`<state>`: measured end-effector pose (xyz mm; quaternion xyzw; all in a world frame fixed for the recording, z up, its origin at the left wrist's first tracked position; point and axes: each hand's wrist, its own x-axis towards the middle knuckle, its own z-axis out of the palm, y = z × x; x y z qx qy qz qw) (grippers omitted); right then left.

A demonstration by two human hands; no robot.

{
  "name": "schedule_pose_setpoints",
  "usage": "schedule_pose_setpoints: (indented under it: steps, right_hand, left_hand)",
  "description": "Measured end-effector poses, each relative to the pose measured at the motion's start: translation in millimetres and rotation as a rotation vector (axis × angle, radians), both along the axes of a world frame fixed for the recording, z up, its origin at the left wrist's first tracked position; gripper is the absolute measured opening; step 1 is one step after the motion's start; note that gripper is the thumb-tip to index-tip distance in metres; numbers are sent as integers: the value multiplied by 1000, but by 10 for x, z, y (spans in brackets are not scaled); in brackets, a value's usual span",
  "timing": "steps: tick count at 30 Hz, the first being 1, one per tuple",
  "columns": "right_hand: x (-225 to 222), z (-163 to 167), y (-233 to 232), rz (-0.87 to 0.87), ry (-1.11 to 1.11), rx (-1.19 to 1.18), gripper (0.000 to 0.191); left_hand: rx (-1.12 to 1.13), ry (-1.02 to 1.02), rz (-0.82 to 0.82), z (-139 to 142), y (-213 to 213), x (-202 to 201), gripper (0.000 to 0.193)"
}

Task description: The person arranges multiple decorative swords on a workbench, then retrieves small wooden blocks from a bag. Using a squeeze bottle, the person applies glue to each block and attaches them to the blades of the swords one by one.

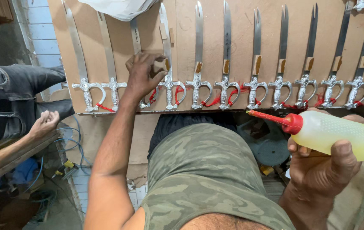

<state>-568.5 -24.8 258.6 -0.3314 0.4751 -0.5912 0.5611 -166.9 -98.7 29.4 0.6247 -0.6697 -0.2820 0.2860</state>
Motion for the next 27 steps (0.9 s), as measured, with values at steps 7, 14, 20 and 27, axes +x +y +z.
schedule_pose_setpoints:
  steps: [7, 14, 20, 27]
  right_hand:
    - [-36, -36, 17, -19, -6, 5, 38]
    - [-59, -52, 21, -55, -4, -5, 39]
    - [-83, -62, 36, -81, -7, -16, 40]
    - [-102, -71, 101, -100, -18, -14, 40]
  left_hand:
    - [13, -226, -18, -129, -54, -8, 47]
    - [37, -205, -22, -154, -76, 30, 58]
    - [27, -156, -13, -88, -250, 96, 63]
    - [-227, -177, -51, -218, -867, 53, 60]
